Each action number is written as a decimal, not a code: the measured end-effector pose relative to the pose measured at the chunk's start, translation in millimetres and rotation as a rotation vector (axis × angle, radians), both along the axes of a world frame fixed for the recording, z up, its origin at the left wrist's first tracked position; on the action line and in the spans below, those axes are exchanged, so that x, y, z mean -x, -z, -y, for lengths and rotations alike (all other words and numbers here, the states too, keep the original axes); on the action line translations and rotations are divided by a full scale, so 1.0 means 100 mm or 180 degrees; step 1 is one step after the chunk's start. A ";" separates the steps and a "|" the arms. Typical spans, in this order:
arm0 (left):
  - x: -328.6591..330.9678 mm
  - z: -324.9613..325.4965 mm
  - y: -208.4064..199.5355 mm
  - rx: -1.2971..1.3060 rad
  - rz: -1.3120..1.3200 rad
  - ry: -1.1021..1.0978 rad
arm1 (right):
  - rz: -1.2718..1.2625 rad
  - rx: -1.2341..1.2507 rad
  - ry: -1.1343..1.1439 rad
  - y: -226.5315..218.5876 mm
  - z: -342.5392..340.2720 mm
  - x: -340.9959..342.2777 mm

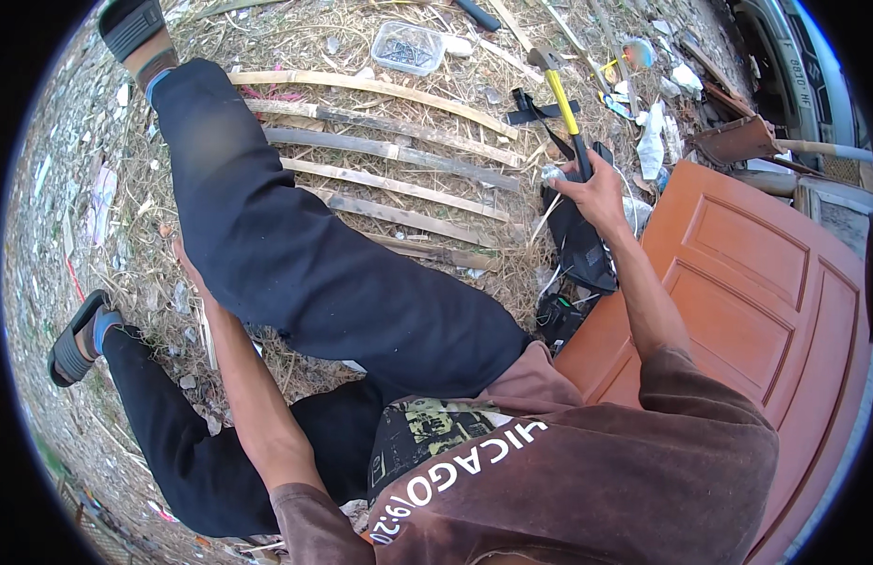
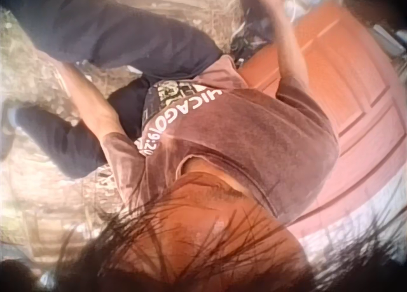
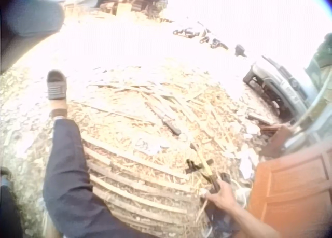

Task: The person shaves thin strips of wood using a large knife and then hammers nails into the strips to join them together.

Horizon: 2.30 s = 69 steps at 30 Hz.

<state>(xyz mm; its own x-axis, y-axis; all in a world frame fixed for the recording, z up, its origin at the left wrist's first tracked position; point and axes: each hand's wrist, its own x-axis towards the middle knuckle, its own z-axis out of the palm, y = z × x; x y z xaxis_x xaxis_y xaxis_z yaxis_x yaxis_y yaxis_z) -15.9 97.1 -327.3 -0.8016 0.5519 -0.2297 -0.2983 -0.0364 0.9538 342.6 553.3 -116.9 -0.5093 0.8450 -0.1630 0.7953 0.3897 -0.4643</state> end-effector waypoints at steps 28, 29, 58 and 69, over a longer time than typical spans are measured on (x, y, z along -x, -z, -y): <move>0.07 -0.20 -0.16 0.0755 -0.1081 -0.0229 | 0.0362 -0.1362 -0.0189 0.72 -0.81 0.69; 0.05 -0.19 -0.18 0.0810 -0.1138 -0.0239 | 0.0308 -0.1821 -0.0314 0.71 -0.75 0.74; 0.02 -0.24 -0.38 0.1557 -0.2081 -0.0180 | -0.0382 -0.0877 -0.2255 0.84 -0.26 0.58; 0.01 -0.28 -0.40 0.1684 -0.2309 -0.0174 | -0.0698 -0.1438 -0.2188 0.77 -0.07 0.62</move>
<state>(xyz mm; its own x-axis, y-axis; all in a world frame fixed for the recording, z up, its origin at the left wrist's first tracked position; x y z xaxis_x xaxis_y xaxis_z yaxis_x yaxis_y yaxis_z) -16.7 125.6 -287.6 -0.8706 0.4745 0.1299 0.3730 0.4645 0.8031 280.2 560.6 -193.7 -0.9137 0.2966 0.2778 0.2243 0.9381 -0.2638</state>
